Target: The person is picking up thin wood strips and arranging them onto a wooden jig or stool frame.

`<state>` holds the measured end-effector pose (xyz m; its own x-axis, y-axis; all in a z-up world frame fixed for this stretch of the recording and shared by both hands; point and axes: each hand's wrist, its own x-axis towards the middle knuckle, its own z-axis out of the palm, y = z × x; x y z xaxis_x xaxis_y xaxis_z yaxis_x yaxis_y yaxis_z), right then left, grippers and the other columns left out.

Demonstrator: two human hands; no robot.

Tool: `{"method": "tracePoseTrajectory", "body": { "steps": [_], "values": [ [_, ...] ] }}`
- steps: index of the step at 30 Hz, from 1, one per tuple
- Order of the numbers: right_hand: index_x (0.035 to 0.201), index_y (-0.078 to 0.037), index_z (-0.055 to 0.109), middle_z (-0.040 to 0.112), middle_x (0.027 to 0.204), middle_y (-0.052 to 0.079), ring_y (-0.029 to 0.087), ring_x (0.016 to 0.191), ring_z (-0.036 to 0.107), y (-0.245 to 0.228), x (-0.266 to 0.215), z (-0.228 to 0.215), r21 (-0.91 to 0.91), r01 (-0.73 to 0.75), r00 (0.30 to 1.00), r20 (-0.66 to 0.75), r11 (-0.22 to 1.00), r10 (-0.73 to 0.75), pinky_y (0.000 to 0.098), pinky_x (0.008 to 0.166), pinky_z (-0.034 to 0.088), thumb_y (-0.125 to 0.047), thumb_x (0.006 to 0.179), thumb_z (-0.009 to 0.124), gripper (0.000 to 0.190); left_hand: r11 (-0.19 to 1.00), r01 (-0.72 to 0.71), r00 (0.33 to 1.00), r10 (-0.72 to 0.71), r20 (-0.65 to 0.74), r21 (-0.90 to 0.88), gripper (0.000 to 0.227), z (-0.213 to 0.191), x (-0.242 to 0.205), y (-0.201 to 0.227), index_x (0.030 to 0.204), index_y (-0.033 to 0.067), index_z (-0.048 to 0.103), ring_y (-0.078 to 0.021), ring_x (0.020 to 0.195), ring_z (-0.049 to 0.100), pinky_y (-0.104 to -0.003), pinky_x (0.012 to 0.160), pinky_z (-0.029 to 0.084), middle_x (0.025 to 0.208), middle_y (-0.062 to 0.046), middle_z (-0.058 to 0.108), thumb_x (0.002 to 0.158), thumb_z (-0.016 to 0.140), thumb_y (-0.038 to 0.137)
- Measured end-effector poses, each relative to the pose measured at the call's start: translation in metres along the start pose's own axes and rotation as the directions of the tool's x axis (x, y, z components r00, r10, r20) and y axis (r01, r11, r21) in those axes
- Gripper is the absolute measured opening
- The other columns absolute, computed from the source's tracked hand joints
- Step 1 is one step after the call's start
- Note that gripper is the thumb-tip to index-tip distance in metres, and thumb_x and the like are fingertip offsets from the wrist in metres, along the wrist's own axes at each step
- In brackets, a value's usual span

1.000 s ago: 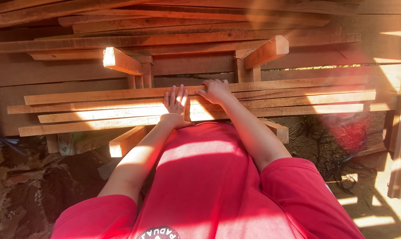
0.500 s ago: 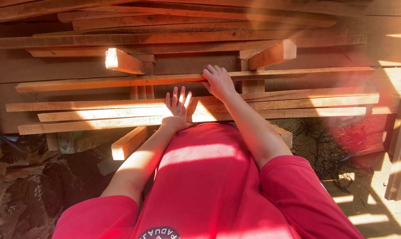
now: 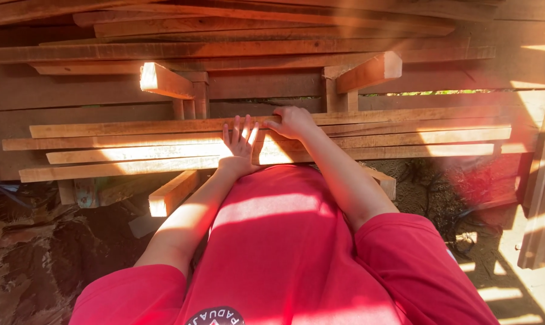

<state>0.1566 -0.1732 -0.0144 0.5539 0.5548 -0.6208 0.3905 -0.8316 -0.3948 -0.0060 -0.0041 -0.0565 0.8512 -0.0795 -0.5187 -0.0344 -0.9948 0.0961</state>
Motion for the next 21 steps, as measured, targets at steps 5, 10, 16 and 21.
{"method": "tracePoseTrajectory", "body": {
  "steps": [5,10,16,21],
  "values": [
    [0.135,-0.025,0.065,0.071,0.127,0.015,0.037,0.122,0.065,0.001,0.016,0.002,-0.022,-0.052,0.988,0.144,0.998,0.055,0.0499,0.101,0.051,-0.089,0.082,0.047,0.085,1.0,0.003,1.0,-0.003,0.029,-0.005,0.142,0.002,-0.004,-0.002,0.166,0.021,-0.007,-0.0393,0.155,-0.027,-0.062,0.121,-0.024,0.172,-0.007,-0.022,0.066,0.07,0.086],
    [0.144,-0.016,0.06,0.066,0.133,0.023,0.041,0.128,0.061,-0.011,0.006,-0.017,-0.062,-0.054,0.976,0.207,0.997,0.066,0.0508,0.107,0.049,-0.088,0.081,0.047,0.096,0.999,-0.02,0.999,0.019,-0.034,-0.031,0.142,0.003,-0.003,-0.001,0.166,0.0208,-0.008,-0.0403,0.155,-0.027,-0.062,0.122,-0.023,0.172,-0.006,-0.021,0.067,0.073,0.081],
    [0.143,-0.012,0.059,0.067,0.129,0.025,0.043,0.125,0.062,-0.014,0.001,-0.021,-0.054,-0.029,0.98,0.196,0.998,0.039,0.0524,0.105,0.05,-0.092,0.082,0.042,0.102,0.999,-0.01,1.0,0.011,0.006,-0.035,0.143,0.0,0.002,0.001,0.166,0.0212,-0.008,-0.0393,0.154,-0.029,-0.062,0.12,-0.026,0.172,-0.005,-0.023,0.065,0.072,0.084],
    [0.143,-0.011,0.058,0.067,0.13,0.025,0.042,0.126,0.062,-0.012,0.002,-0.018,-0.07,-0.026,0.982,0.186,0.997,0.039,0.0538,0.104,0.049,-0.093,0.083,0.039,0.103,0.999,0.006,1.0,-0.006,0.02,-0.031,0.145,-0.002,0.002,0.003,0.166,0.0222,-0.008,-0.0397,0.153,-0.03,-0.063,0.12,-0.027,0.172,-0.005,-0.023,0.064,0.079,0.076]
  ]
}}
